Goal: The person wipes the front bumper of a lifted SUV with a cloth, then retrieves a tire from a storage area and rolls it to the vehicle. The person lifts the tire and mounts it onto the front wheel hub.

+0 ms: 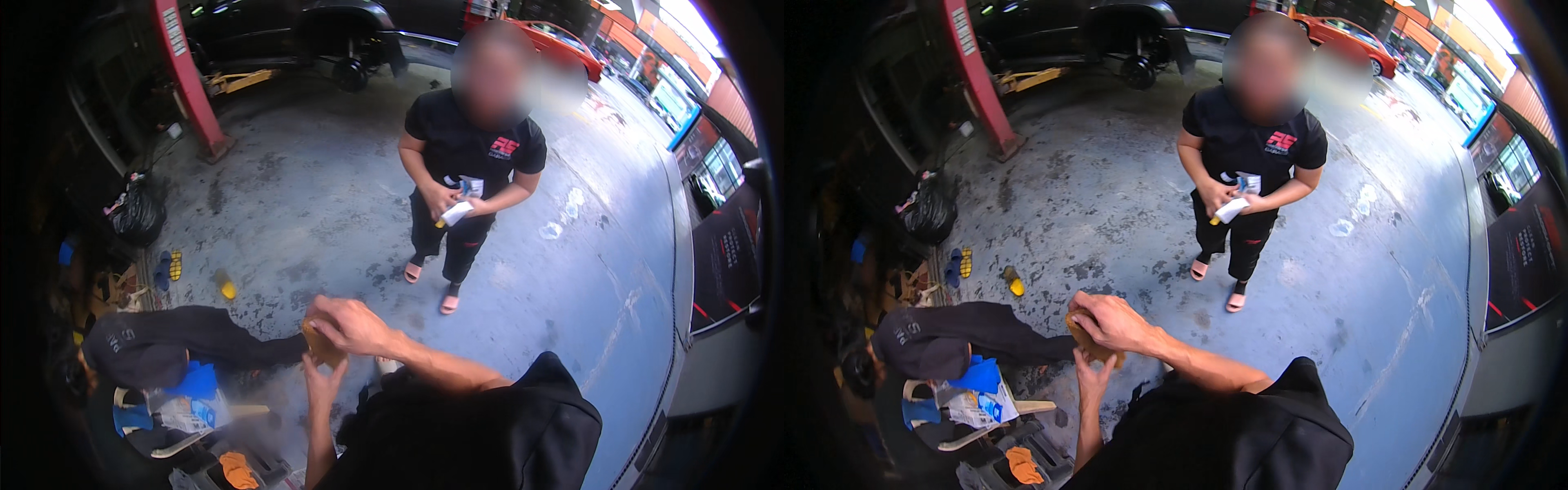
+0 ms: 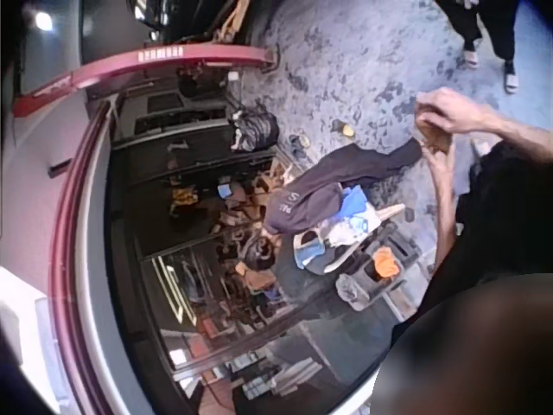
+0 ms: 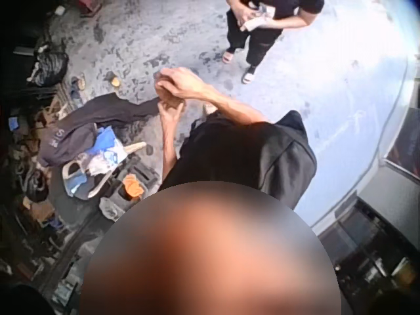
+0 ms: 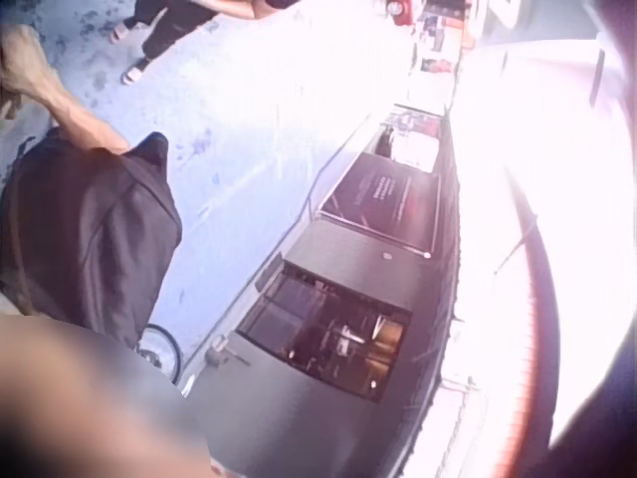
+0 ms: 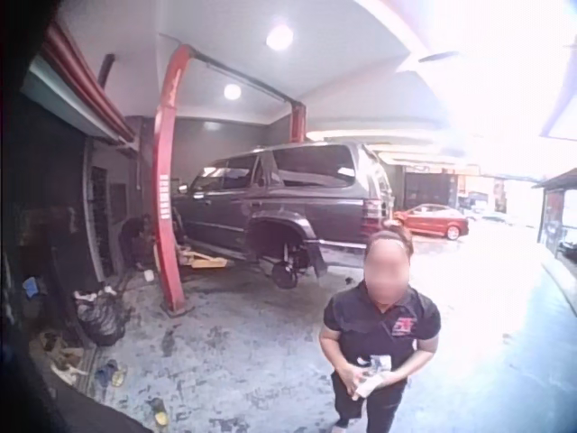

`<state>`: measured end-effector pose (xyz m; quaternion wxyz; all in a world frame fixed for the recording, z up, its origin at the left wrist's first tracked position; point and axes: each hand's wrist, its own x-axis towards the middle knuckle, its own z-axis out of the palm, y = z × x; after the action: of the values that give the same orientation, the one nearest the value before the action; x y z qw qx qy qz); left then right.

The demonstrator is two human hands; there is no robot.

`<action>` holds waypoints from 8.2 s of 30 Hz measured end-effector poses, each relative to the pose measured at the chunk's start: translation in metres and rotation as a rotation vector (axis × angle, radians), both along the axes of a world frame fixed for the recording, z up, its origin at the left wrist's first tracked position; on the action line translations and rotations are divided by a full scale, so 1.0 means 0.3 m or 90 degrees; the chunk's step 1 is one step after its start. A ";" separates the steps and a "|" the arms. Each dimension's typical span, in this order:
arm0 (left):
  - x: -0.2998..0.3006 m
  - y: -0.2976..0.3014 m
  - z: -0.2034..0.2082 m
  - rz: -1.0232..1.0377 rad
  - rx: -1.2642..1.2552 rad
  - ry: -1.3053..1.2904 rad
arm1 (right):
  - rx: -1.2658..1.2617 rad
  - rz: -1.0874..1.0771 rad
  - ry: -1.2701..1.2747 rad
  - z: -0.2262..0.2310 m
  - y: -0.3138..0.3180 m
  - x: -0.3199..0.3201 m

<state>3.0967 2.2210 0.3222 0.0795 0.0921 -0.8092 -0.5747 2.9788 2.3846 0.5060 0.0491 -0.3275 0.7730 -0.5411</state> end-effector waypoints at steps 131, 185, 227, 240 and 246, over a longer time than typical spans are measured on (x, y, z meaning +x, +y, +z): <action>-5.584 4.282 0.142 -0.482 0.560 -0.103 | -0.033 -1.105 0.055 -0.401 4.448 -4.355; -10.725 7.015 0.183 -0.058 0.322 0.145 | -0.087 -0.622 -0.006 -0.369 7.628 -10.065; -14.728 4.761 0.248 0.481 0.270 0.302 | -0.066 -0.104 0.006 -0.259 5.034 -15.128; -15.975 3.593 0.300 0.480 0.260 0.364 | -0.063 -0.093 0.007 -0.271 3.894 -16.352; -16.533 3.117 0.342 0.345 0.255 0.373 | -0.041 -0.156 -0.013 -0.292 3.513 -16.872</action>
<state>-1.8632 3.1560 0.4248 0.4336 0.1477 -0.5721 -0.6804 -2.0826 3.4385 0.4183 -0.0200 -0.2261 0.7891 -0.5708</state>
